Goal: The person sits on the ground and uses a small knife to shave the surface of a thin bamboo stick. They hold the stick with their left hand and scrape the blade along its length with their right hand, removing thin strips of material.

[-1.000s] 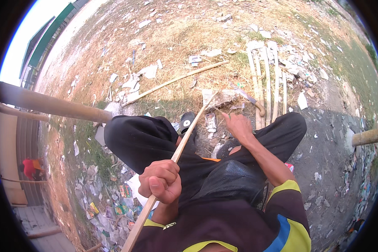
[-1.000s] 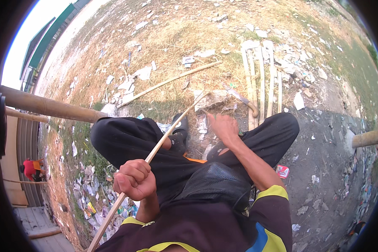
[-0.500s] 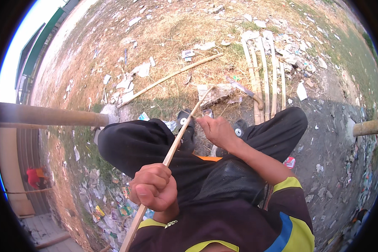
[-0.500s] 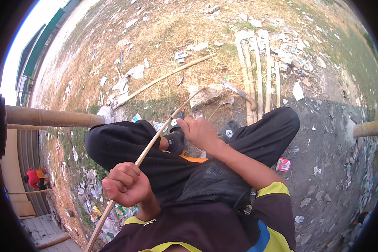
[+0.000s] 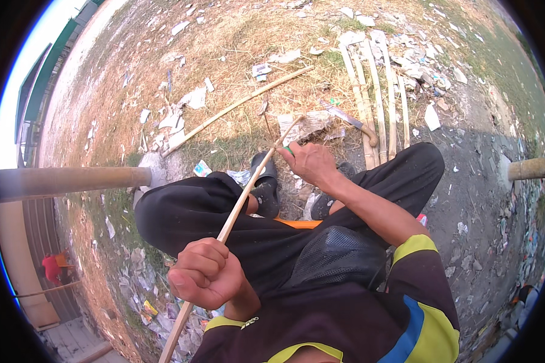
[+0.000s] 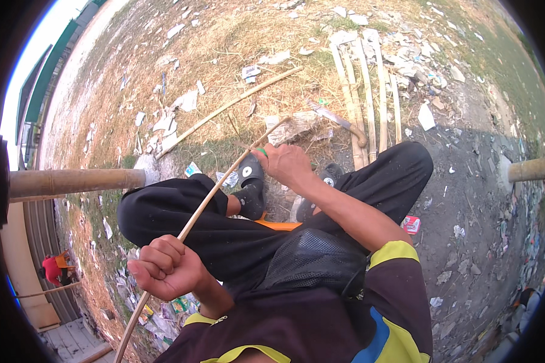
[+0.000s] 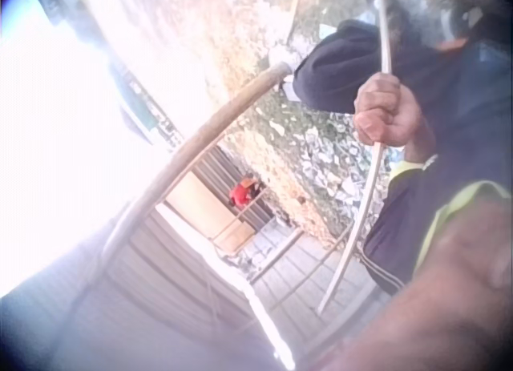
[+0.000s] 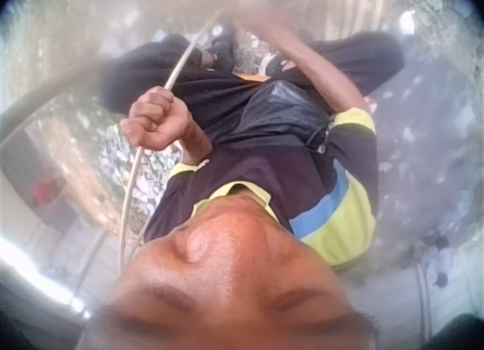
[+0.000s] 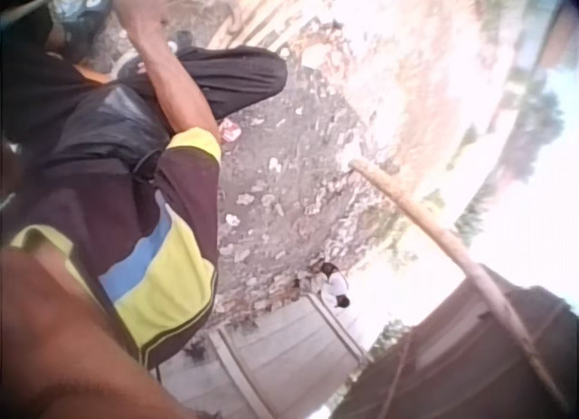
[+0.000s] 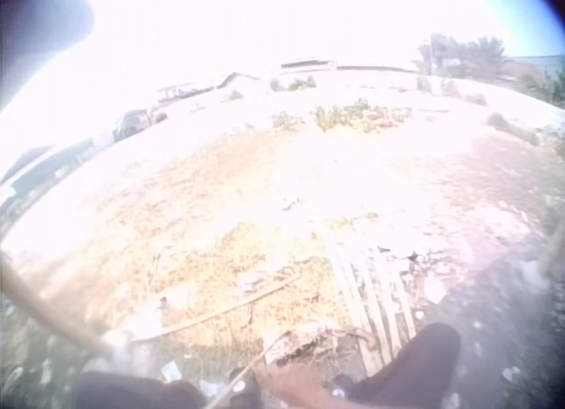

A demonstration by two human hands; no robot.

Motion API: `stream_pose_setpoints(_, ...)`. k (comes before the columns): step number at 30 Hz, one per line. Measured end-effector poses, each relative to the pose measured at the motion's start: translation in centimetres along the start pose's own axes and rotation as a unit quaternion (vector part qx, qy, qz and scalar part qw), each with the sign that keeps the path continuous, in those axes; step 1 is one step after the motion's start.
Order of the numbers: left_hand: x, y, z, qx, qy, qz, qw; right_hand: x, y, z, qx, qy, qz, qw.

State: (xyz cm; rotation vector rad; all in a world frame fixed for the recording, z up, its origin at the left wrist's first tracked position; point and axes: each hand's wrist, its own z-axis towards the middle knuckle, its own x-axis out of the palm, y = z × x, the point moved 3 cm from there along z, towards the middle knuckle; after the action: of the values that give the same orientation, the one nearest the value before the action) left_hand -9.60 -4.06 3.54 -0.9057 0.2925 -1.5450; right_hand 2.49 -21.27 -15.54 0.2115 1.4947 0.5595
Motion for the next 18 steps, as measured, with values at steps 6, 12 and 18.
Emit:
stream_pose_setpoints(6, 0.7, 0.2, 0.0, 0.024, 0.015, -0.018, 0.999, 6.0, -14.5, 1.5, 0.238, 0.108, -0.099, 0.96)
stream_pose_setpoints(12, 0.8, 0.3, 0.4, 0.002, -0.013, -0.014, 1.0, -0.3, -6.2, 1.3, 0.163, 0.034, 0.124, 0.978)
stream_pose_setpoints(18, 1.1, 0.4, 0.2, 0.011, -0.114, 0.008, 0.993, -6.5, 5.1, -2.3, 0.032, 0.079, 0.269, 0.959)
